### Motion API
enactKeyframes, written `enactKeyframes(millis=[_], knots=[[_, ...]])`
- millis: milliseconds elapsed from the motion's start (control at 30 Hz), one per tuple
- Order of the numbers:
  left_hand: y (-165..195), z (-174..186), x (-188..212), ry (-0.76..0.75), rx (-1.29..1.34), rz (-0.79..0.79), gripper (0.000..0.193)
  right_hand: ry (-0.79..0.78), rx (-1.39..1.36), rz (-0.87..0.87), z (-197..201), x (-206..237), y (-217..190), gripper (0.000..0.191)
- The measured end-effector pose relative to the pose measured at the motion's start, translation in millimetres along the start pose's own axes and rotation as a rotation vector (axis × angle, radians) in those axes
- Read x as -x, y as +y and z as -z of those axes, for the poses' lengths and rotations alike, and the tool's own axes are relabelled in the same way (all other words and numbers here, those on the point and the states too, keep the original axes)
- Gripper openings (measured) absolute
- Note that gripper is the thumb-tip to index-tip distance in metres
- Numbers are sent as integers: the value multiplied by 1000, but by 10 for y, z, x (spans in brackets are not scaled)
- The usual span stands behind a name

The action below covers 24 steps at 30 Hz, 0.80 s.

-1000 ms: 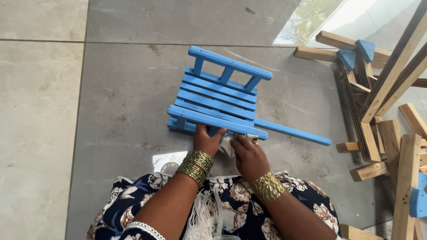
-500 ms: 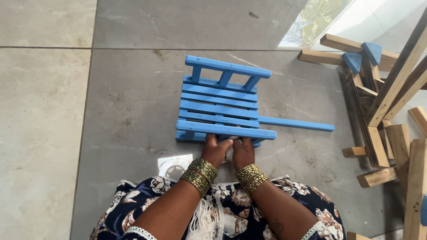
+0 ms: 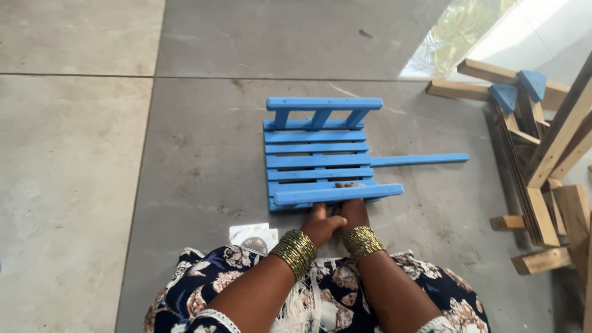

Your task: The person wipes a small blue wooden chair with a cloth, cleaning the legs, seat, and backrest. They then wipe a green wooden chair and return to the blue chair to continue wiping different parts.

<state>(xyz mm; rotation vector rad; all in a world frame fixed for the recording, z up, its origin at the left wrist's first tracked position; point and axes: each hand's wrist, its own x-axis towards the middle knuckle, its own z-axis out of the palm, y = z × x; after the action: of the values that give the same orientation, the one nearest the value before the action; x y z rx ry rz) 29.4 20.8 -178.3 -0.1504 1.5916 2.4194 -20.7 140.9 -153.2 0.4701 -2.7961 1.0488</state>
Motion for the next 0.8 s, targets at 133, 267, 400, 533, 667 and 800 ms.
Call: enactKeyframes(millis=[133, 267, 400, 533, 667, 800], knots=[[22, 49, 54, -57, -121, 27, 97, -182, -27, -98, 60, 202, -37, 53], [153, 44, 68, 0, -224, 120, 89, -445, 22, -93, 298, 387, -222, 32], [516, 17, 299, 155, -248, 145, 94, -105, -40, 152, 796, 167, -473, 42], [885, 95, 879, 261, -584, -157, 73, 233, 37, 344, 1140, -5, -627, 44], [994, 306, 1068, 566, -699, -312, 73, 232, 134, 296, 945, 0, -683, 51], [868, 521, 642, 545, -420, -236, 81, 187, 189, 324, 573, 142, -823, 56]])
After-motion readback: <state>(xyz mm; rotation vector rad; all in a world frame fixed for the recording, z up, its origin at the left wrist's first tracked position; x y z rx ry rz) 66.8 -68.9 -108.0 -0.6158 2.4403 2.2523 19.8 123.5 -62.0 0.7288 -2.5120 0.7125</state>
